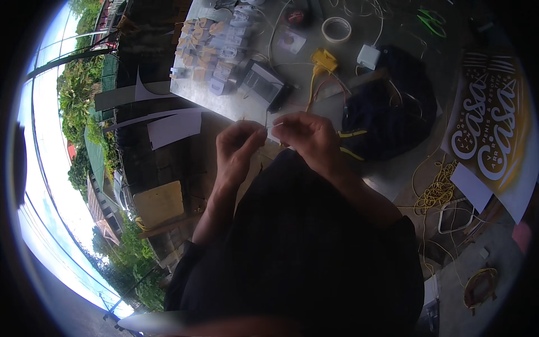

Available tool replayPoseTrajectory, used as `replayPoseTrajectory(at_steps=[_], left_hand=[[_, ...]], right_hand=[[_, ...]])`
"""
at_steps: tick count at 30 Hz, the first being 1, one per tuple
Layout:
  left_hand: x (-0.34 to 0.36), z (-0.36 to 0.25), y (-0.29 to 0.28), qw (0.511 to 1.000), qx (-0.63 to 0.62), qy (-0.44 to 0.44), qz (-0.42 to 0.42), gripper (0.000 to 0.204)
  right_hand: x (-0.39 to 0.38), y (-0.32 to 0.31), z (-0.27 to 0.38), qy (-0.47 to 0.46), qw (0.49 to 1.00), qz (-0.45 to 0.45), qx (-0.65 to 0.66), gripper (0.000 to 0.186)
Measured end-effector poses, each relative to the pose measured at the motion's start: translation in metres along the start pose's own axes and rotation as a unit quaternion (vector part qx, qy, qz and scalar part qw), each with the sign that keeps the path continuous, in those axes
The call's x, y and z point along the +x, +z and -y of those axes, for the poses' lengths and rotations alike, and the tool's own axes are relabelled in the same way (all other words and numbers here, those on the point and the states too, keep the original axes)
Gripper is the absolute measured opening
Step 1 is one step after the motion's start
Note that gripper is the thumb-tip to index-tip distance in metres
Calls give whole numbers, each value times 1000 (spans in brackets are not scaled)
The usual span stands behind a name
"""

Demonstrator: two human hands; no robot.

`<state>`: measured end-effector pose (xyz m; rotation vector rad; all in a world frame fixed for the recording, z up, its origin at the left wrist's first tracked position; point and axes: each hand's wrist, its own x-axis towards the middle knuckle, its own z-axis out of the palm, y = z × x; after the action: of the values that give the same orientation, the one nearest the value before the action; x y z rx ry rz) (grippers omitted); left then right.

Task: Connecting wires for illuminated channel letters on a workbench.

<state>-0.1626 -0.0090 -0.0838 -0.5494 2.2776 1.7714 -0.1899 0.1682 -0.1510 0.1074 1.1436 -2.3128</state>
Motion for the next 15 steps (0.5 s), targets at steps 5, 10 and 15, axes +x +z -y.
replayPoseTrajectory(at_steps=[5, 10, 15], left_hand=[[-2, 1, 8, 999, -45, -18, 7, 14], [-2, 4, 9, 997, -72, 24, -3, 15], [-2, 17, 4, 992, -122, 22, 32, 19]], right_hand=[[2, 4, -11, -76, 991, -27, -110, 9], [5, 13, -7, -224, 948, -8, -224, 7], [7, 18, -5, -280, 927, 13, -247, 5]])
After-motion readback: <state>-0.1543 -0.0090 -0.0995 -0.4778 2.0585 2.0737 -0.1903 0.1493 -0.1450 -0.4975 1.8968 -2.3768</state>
